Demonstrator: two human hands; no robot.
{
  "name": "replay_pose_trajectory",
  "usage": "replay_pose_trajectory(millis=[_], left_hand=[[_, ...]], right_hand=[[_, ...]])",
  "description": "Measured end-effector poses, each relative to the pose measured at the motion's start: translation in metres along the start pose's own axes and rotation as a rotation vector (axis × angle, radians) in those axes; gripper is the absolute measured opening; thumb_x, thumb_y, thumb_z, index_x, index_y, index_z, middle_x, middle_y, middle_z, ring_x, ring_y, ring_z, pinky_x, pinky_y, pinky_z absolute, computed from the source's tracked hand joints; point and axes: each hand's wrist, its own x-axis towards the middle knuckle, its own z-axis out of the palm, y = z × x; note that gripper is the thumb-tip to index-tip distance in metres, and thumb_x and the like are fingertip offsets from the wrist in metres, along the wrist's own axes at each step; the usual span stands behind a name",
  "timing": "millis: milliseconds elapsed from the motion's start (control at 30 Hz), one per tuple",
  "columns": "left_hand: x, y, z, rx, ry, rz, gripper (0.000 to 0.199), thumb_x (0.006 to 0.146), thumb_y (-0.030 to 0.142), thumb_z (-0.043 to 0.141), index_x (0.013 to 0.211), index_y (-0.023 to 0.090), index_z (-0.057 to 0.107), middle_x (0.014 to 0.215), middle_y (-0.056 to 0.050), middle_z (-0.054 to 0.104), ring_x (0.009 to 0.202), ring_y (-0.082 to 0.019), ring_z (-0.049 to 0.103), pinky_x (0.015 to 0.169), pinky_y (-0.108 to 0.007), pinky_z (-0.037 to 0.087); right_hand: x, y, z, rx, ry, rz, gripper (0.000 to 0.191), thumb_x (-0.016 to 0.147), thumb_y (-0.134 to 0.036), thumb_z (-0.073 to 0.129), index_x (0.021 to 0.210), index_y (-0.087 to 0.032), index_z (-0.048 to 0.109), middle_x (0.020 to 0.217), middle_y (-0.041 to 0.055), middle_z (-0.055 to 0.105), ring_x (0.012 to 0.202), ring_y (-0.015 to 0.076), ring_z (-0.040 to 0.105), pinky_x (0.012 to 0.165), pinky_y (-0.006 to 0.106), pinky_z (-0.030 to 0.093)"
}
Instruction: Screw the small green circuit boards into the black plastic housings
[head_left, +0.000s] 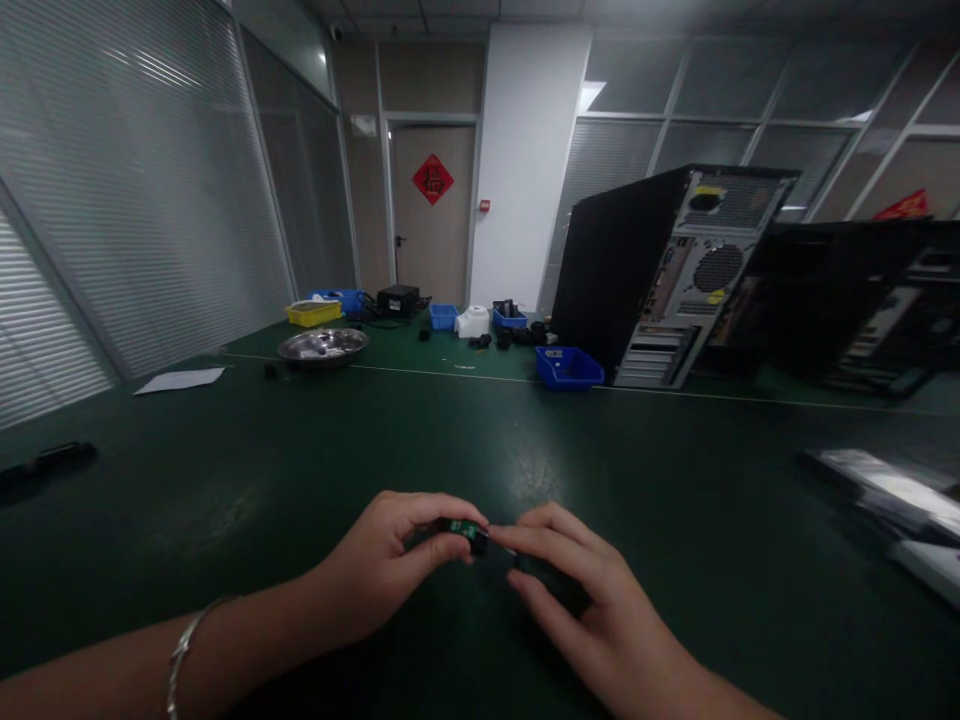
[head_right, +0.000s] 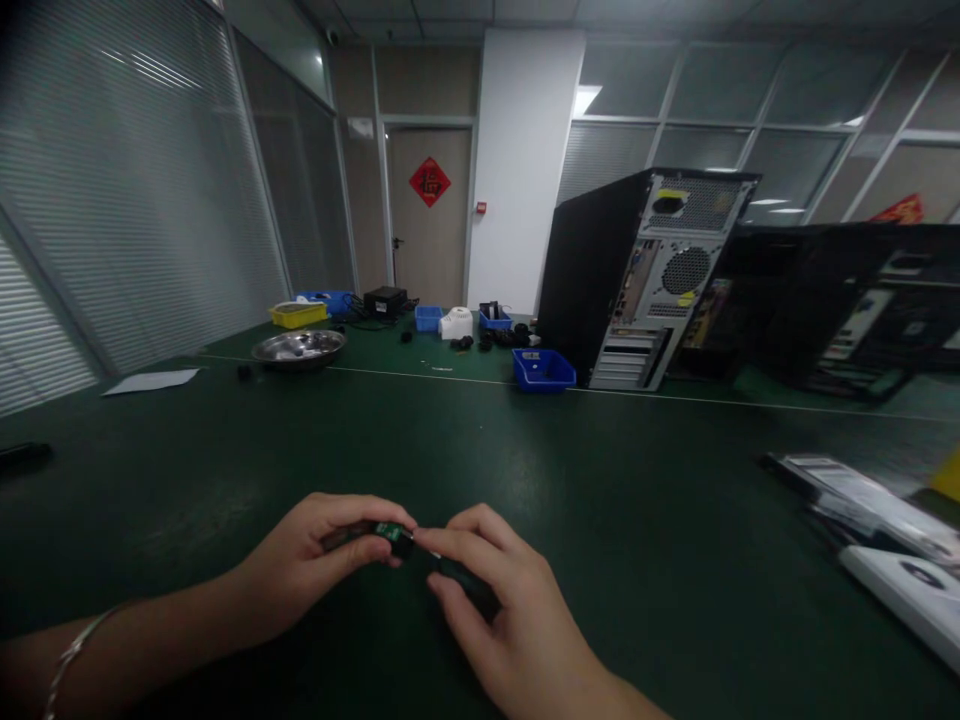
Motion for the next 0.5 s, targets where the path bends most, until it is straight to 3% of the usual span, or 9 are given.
replay_pose_trajectory(millis=[500], left_hand=[[0.0019, 0.0049, -0.0010, 0.089, 0.065, 0.012, 0.020, 0.091, 0.025, 0.058, 0.105, 0.025, 0.072, 0.102, -0.002, 0.076, 0.096, -0.021, 0.068, 0.086, -0.029, 0.051]], right_hand=[[-0.0004, 0.0012, 0.0012, -0.017, 0.017, -0.035, 0.039, 0.091, -0.011, 0.055, 0.125, -0.028, 0.063, 0.103, 0.0060, 0.060, 0.093, 0.0185, 0.062, 0.080, 0.029, 0.051]])
